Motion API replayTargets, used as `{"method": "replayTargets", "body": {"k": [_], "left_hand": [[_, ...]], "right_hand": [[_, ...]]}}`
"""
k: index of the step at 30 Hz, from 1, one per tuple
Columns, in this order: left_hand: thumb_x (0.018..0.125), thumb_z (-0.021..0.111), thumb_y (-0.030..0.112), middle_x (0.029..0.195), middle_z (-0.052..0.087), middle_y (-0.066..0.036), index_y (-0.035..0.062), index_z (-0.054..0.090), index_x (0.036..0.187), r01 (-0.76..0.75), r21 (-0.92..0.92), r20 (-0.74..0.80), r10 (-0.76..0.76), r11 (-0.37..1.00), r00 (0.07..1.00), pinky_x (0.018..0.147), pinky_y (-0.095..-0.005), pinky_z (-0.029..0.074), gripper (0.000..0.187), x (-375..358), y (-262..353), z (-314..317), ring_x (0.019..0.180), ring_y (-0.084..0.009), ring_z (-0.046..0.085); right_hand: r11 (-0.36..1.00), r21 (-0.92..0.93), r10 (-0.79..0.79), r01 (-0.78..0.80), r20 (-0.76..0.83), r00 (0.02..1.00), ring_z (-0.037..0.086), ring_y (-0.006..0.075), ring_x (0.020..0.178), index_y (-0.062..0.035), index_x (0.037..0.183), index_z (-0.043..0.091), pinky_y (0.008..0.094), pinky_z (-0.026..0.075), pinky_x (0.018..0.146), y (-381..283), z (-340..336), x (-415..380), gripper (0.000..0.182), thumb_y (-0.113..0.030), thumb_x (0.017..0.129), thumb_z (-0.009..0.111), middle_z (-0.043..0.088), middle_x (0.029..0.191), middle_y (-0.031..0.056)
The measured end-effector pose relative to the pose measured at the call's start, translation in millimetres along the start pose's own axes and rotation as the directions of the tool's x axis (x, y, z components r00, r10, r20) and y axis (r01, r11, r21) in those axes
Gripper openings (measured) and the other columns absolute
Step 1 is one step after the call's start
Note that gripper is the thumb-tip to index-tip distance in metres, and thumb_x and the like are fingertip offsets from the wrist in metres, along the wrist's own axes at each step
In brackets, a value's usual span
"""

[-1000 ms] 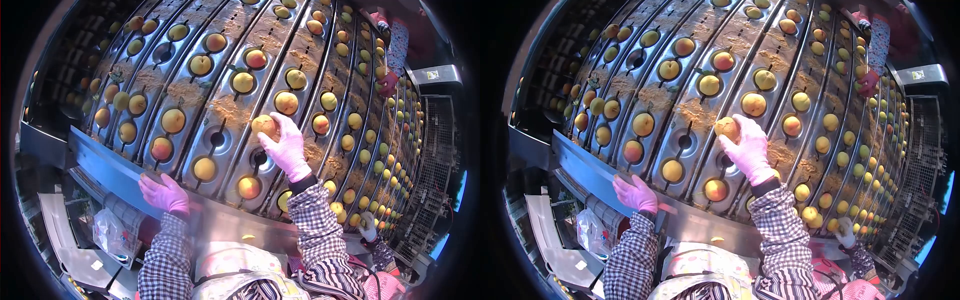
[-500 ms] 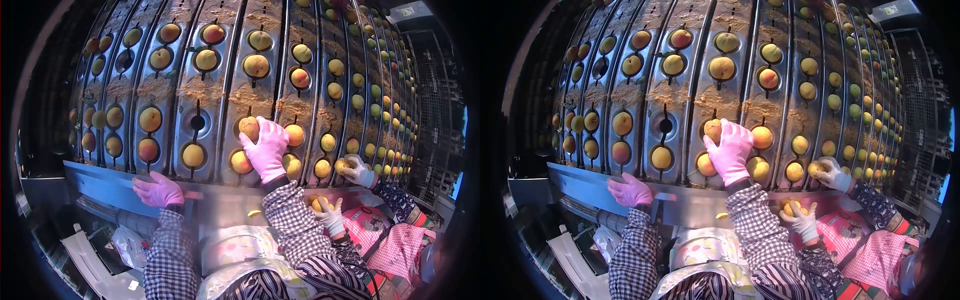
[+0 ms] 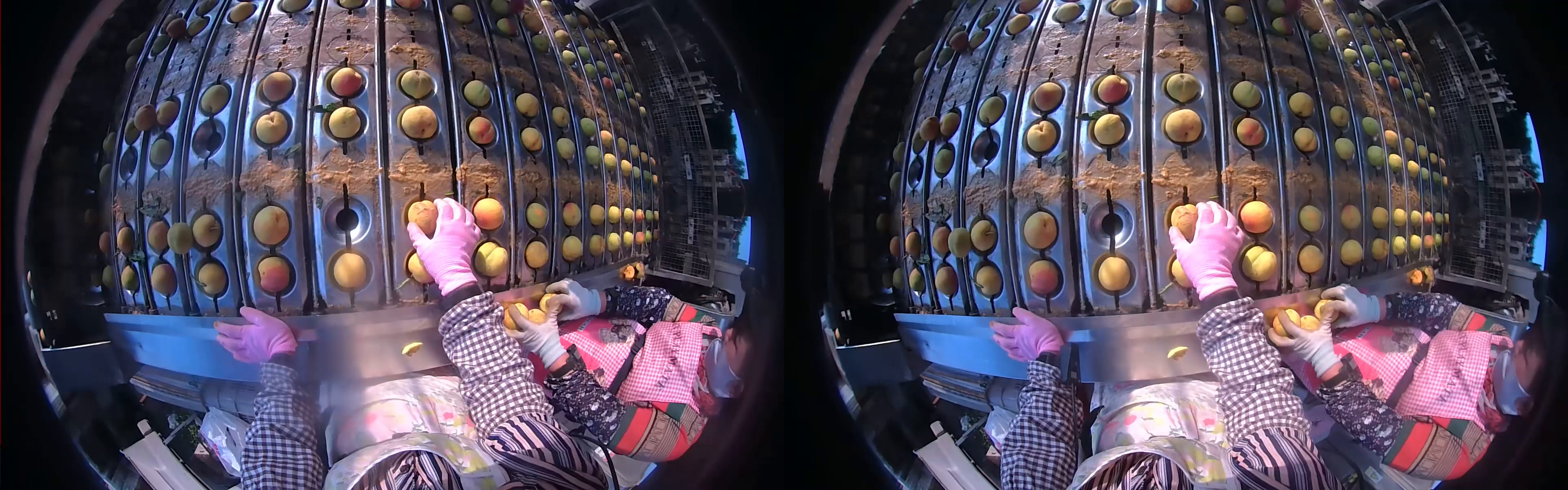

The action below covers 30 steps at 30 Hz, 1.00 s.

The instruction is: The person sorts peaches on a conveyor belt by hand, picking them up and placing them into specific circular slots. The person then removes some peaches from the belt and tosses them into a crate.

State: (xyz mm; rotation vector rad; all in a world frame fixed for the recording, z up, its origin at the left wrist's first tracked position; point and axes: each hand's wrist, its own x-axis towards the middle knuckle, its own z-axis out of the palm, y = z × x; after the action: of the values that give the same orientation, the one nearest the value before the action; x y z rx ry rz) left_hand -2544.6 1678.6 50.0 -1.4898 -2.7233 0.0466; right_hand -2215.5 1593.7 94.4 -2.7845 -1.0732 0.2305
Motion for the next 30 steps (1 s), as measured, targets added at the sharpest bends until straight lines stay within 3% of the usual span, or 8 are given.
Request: {"method": "replayTargets", "body": {"k": [5, 9, 10, 13, 17, 21, 25, 30], "left_hand": [[0.103, 0.039, 0.06, 0.162, 0.028, -0.026, 0.0053, 0.023, 0.161, 0.021, -0.091, 0.119, -0.01, 0.996, 0.993, 0.121, -0.0497, 0.024, 0.081, 24, -16, -6, 0.15, -0.0374, 0.029], [0.105, 0.047, 0.042, 0.16, 0.031, -0.028, 0.0029, 0.033, 0.156, -0.124, -0.255, 0.158, 0.168, 0.959, 0.973, 0.12, -0.0503, 0.026, 0.066, 58, -49, -7, 0.148, -0.0412, 0.031], [0.093, 0.062, 0.015, 0.146, 0.046, -0.03, -0.0076, 0.048, 0.14, -0.251, -0.283, -0.057, 0.245, 0.926, 0.968, 0.113, -0.0497, 0.038, 0.054, 62, -53, -7, 0.132, -0.0456, 0.049], [0.094, 0.061, 0.014, 0.145, 0.047, -0.031, -0.0072, 0.048, 0.14, -0.345, -0.247, -0.161, 0.312, 0.906, 0.936, 0.112, -0.0513, 0.038, 0.053, 97, -82, 7, 0.132, -0.045, 0.049], [0.101, 0.057, 0.027, 0.146, 0.051, -0.023, -0.0026, 0.046, 0.144, -0.128, -0.098, -0.191, 0.107, 0.987, 0.976, 0.112, -0.0492, 0.039, 0.054, 139, -73, 16, 0.136, -0.039, 0.048], [0.102, 0.054, 0.033, 0.149, 0.05, -0.021, -0.0004, 0.044, 0.147, -0.088, -0.081, -0.171, 0.073, 0.993, 0.983, 0.113, -0.0485, 0.037, 0.056, 146, -70, 19, 0.139, -0.0364, 0.046], [0.106, 0.046, 0.039, 0.152, 0.046, -0.023, -0.0009, 0.039, 0.151, -0.073, -0.061, -0.109, 0.066, 0.995, 0.992, 0.116, -0.0484, 0.034, 0.061, 143, -69, 14, 0.141, -0.0378, 0.043], [0.103, 0.051, 0.026, 0.153, 0.043, -0.023, 0.0, 0.035, 0.153, -0.084, -0.083, -0.105, 0.075, 0.993, 0.992, 0.117, -0.0502, 0.032, 0.058, 143, -74, 18, 0.142, -0.0389, 0.041]], "right_hand": [[0.999, -0.026, 0.035, -0.036, -0.055, 0.998, 0.047, 0.0294, 0.134, -0.0124, 0.136, 0.057, 0.05, 0.036, 0.111, -24, -12, 0, 0.072, -0.047, 0.077, 0.081, 0.055, 0.141, 0.0077], [0.999, 0.035, -0.032, 0.032, -0.019, 0.999, 0.049, 0.0283, 0.132, -0.0112, 0.13, 0.062, 0.0476, 0.037, 0.111, -63, -23, 26, 0.061, -0.042, 0.081, 0.078, 0.06, 0.136, 0.0072], [0.997, 0.064, -0.043, 0.043, 0.011, 0.999, 0.051, 0.0285, 0.13, -0.0107, 0.129, 0.063, 0.0467, 0.038, 0.11, -73, -25, 37, 0.057, -0.04, 0.083, 0.077, 0.063, 0.133, 0.0081], [0.993, 0.097, -0.074, 0.068, 0.06, 0.995, 0.053, 0.0297, 0.128, -0.0098, 0.129, 0.063, 0.0461, 0.04, 0.109, -109, -21, 71, 0.054, -0.04, 0.086, 0.074, 0.064, 0.13, 0.0094], [0.972, 0.237, -0.042, 0.0, 0.169, 0.985, 0.055, 0.0328, 0.128, -0.0088, 0.136, 0.058, 0.0452, 0.044, 0.109, -146, 5, 125, 0.054, -0.04, 0.093, 0.07, 0.059, 0.133, 0.0131], [0.991, 0.136, -0.021, -0.003, 0.175, 0.984, 0.058, 0.0347, 0.124, -0.0112, 0.141, 0.052, 0.0451, 0.048, 0.104, -163, 25, 166, 0.057, -0.036, 0.093, 0.07, 0.058, 0.132, 0.0143], [0.929, -0.118, -0.324, 0.352, 0.204, 0.924, 0.058, 0.0299, 0.119, -0.0139, 0.138, 0.054, 0.0447, 0.049, 0.1, -162, 22, 171, 0.062, -0.029, 0.082, 0.077, 0.057, 0.13, 0.0094], [0.881, -0.065, -0.45, 0.469, 0.196, 0.871, 0.059, 0.031, 0.116, -0.0121, 0.136, 0.056, 0.0462, 0.048, 0.098, -148, 21, 183, 0.064, -0.033, 0.08, 0.078, 0.059, 0.13, 0.0102]]}}
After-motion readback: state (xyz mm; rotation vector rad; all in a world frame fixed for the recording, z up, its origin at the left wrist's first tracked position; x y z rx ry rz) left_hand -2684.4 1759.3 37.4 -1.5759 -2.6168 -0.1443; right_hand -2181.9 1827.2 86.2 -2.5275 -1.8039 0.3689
